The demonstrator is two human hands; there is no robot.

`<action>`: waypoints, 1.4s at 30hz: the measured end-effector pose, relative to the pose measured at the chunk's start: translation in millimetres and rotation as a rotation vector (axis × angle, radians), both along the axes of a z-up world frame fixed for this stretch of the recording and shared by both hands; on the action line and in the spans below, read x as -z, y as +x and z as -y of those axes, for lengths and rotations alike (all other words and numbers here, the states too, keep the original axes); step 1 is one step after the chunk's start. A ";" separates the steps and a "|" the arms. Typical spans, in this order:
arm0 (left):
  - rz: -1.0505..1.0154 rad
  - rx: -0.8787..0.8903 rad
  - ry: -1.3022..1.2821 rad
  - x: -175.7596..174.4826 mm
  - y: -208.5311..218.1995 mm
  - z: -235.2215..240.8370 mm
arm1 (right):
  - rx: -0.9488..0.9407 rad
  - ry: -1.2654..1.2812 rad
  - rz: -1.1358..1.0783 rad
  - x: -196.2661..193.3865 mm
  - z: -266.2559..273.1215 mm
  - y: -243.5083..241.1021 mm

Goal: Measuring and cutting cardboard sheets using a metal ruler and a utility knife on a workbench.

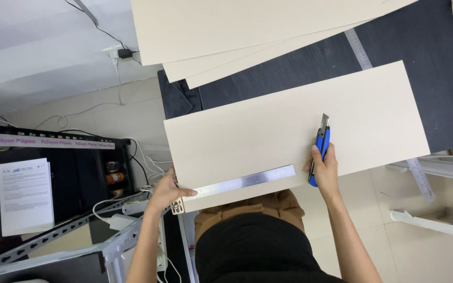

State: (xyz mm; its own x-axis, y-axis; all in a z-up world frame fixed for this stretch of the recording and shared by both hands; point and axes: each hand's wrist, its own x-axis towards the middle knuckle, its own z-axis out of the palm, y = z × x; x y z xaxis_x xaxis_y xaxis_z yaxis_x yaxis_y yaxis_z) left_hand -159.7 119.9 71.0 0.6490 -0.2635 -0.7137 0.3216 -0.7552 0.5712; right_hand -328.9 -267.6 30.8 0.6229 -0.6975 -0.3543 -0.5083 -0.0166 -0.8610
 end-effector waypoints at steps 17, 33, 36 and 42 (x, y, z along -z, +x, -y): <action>0.020 -0.042 0.061 2.5 3.1 -3.4 | 0.359 -0.048 -0.080 14.3 -5.5 -86.0; 0.001 -0.022 0.088 -18.0 9.6 9.1 | 0.511 0.070 0.091 -2.2 7.4 -62.9; 0.024 -0.022 0.082 -5.1 23.7 5.3 | 0.425 0.047 0.033 -22.3 8.2 -43.3; 0.131 0.008 0.090 -6.7 64.3 9.8 | 0.158 -0.041 -0.130 -14.7 31.8 -7.9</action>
State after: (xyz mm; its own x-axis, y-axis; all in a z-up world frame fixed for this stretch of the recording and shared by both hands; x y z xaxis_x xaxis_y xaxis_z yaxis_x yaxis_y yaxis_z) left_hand -95.4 110.1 77.7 0.7360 -0.2076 -0.6443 0.2428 -0.8075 0.5375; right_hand -336.8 -299.3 45.5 0.4554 -0.7984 -0.3939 -0.6140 0.0387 -0.7884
